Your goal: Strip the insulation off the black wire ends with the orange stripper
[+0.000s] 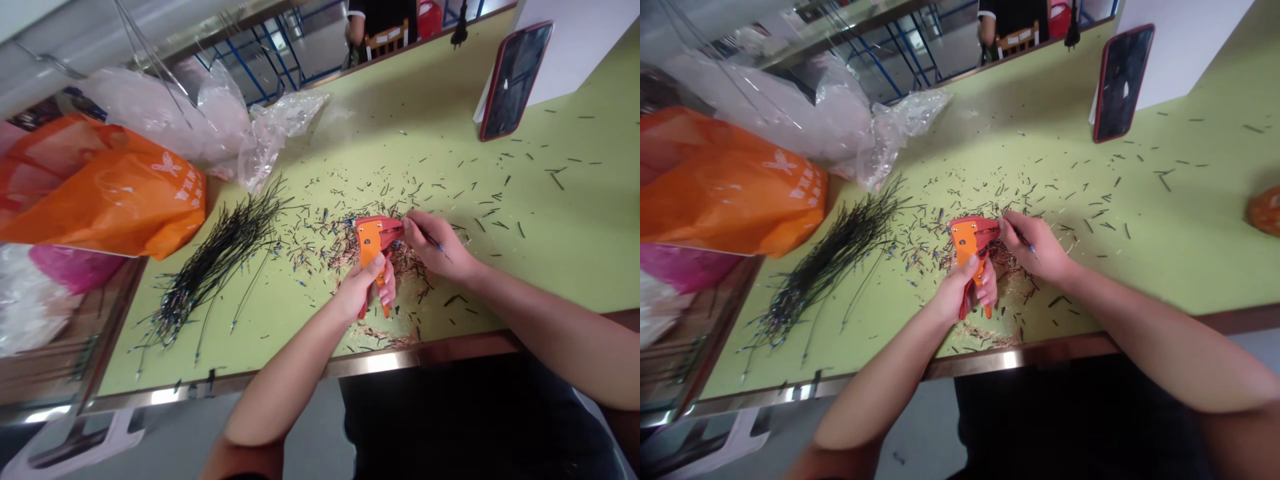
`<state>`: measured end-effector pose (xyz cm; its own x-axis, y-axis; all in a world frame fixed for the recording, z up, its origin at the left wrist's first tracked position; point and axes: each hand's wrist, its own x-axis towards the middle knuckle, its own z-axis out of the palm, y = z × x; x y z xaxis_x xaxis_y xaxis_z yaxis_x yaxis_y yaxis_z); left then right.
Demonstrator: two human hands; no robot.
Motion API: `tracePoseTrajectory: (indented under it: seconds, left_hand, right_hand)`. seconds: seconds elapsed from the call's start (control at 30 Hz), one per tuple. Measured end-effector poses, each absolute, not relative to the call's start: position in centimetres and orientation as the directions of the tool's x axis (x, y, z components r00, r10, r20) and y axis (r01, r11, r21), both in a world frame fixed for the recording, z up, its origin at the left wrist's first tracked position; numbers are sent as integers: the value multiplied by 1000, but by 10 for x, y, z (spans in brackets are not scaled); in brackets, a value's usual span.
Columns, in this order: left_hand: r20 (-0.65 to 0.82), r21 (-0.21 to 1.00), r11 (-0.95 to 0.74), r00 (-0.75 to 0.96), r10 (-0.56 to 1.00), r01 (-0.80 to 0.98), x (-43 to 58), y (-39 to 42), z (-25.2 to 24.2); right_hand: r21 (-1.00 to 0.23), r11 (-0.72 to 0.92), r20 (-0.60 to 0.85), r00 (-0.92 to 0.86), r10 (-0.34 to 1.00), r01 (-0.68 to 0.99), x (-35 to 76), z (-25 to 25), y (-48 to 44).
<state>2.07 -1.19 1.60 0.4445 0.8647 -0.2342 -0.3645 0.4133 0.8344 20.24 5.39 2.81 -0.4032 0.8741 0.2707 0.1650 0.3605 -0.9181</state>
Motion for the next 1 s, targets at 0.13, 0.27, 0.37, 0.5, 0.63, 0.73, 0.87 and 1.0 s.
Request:
tracePoseTrajectory:
  seconds: [0.13, 0.27, 0.37, 0.5, 0.63, 0.73, 0.87, 1.0]
  left_hand:
    - [-239, 823, 421, 439, 866, -382, 23, -13, 14]
    - [-238, 769, 475, 498, 834, -428, 22, -11, 14]
    - [-244, 709, 539, 558, 793, -455, 20, -10, 15]
    - [-213, 663, 564, 598, 772, -492, 17, -10, 14]
    - [-196, 650, 573, 617, 762, -500, 15, -11, 10]
    - [-191, 649, 575, 625, 757, -498, 14, -11, 8]
    - [-188, 627, 568, 605, 774, -532, 13, -10, 11]
    - [-190, 638, 541, 568, 801, -549, 11, -8, 16]
  right_hand:
    - [-916, 360, 272, -385, 882, 179, 200, 28, 54]
    - [-925, 331, 247, -370, 895, 183, 198, 29, 55]
    - [-932, 312, 230, -366, 902, 183, 199, 30, 55]
    - [-932, 316, 237, -360, 902, 178, 201, 31, 54]
    - [-929, 324, 246, -354, 902, 180, 201, 32, 54]
    - [-927, 330, 252, -359, 899, 177, 202, 31, 54]
    - [-927, 334, 255, -367, 895, 169, 204, 29, 54]
    - [-934, 319, 244, -368, 897, 160, 206, 28, 54]
